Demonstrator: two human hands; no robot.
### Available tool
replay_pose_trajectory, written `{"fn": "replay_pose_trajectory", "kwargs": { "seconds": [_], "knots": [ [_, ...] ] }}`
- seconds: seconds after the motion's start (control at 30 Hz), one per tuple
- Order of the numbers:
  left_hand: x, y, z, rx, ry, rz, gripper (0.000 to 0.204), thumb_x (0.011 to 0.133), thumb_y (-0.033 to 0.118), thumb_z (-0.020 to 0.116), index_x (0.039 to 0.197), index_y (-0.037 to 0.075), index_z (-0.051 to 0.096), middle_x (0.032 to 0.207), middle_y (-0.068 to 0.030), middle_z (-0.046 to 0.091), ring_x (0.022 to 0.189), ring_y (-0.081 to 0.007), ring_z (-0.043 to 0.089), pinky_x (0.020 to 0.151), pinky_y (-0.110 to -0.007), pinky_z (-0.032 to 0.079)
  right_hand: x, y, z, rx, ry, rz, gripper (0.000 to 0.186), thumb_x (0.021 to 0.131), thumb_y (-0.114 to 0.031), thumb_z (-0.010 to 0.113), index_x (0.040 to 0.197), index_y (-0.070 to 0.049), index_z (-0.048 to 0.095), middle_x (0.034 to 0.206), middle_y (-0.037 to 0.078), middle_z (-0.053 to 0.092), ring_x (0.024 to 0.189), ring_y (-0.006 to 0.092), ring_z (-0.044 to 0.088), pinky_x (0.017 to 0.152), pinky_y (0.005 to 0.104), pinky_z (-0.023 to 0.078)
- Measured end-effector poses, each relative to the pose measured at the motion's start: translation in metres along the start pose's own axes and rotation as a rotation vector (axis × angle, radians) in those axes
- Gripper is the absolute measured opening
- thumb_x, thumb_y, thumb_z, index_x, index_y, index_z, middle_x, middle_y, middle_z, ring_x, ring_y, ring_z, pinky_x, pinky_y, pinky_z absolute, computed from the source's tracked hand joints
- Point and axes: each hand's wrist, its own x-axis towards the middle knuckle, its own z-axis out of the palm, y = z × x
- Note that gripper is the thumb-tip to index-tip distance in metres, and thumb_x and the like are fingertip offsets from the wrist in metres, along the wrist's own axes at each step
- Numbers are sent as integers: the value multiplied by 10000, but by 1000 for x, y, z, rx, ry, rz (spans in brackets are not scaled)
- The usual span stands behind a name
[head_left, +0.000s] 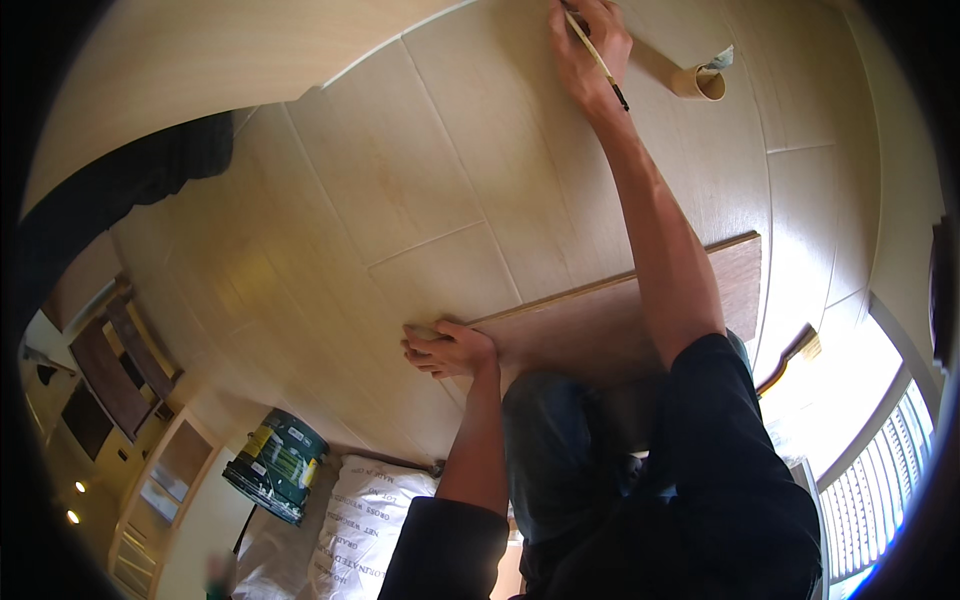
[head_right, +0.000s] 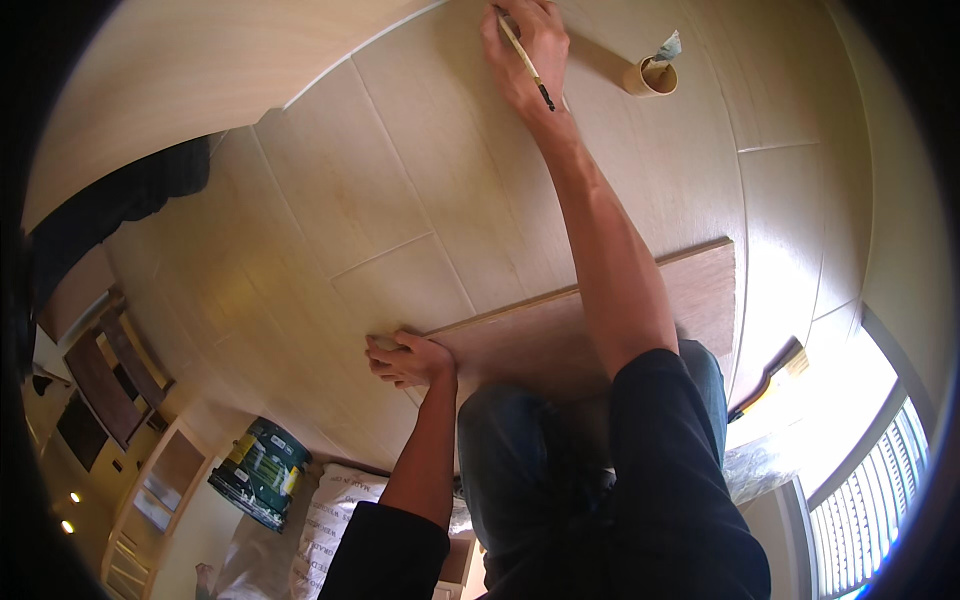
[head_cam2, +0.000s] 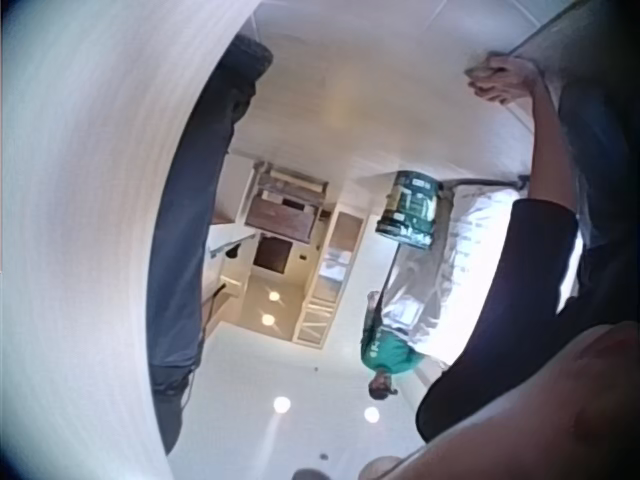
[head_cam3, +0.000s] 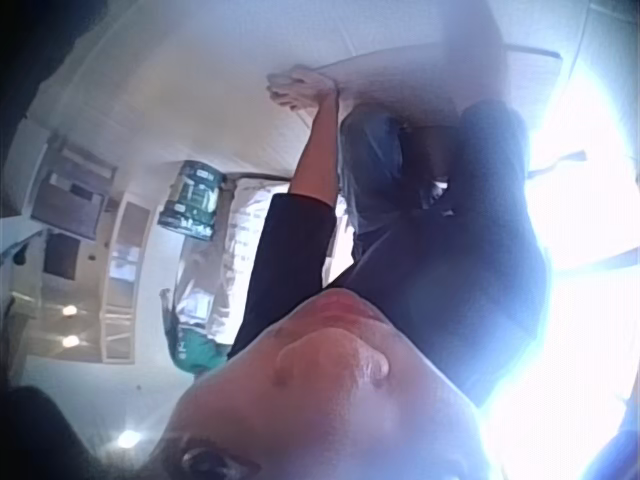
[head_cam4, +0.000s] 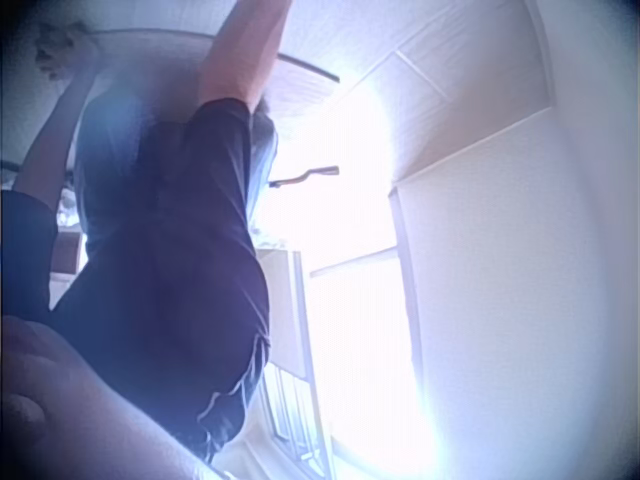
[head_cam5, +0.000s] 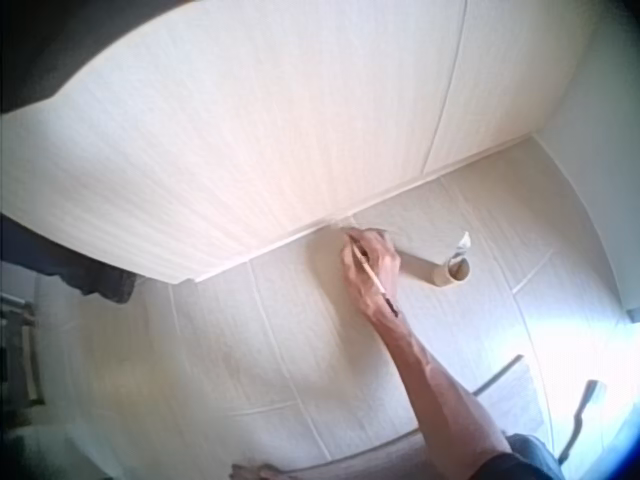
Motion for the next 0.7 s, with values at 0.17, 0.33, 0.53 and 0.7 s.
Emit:
{"fn": "replay_pose_trajectory", "kwargs": {
  "seconds": [0.17, 0.33, 0.53, 0.7],
  "knots": [
    [0, -1, 1, -8, -7, -4, 582, 956, 375, 445, 1489, 143, 438, 1498, -196, 386, 1353, -376, 392, 1085, -580, 309, 2, -1, 0, -6, -86, -69, 187, 886, -89, 680, 1049, -19, 740, 935, 166, 721, 979, 364, 657, 871, 459, 542],
    [0, -3, 3, -10, 8, 8, 577, 953, 375, 442, 1481, 142, 444, 1503, -198, 389, 1361, -373, 385, 1075, -580, 314, 1, 2, 4, -18, -80, -118, 183, 888, -88, 684, 1046, -15, 739, 964, 171, 726, 978, 372, 655, 872, 464, 539],
    [0, 0, 1, -7, 15, 4, 568, 948, 368, 448, 1467, 137, 459, 1498, -195, 394, 1359, -374, 389, 1065, -584, 322, 1, 5, 4, -13, -49, -99, 187, 889, -85, 682, 1052, -10, 734, 980, 179, 726, 992, 375, 655, 880, 471, 538],
    [2, 0, -6, -53, -116, -39, 649, 977, 421, 447, 1552, 132, 371, 1585, -225, 286, 1448, -413, 293, 1129, -640, 246, 1, 1, 1, -20, -121, -121, 207, 890, -93, 679, 1070, -3, 728, 991, 190, 720, 1002, 383, 652, 890, 470, 535]
  ]
}}
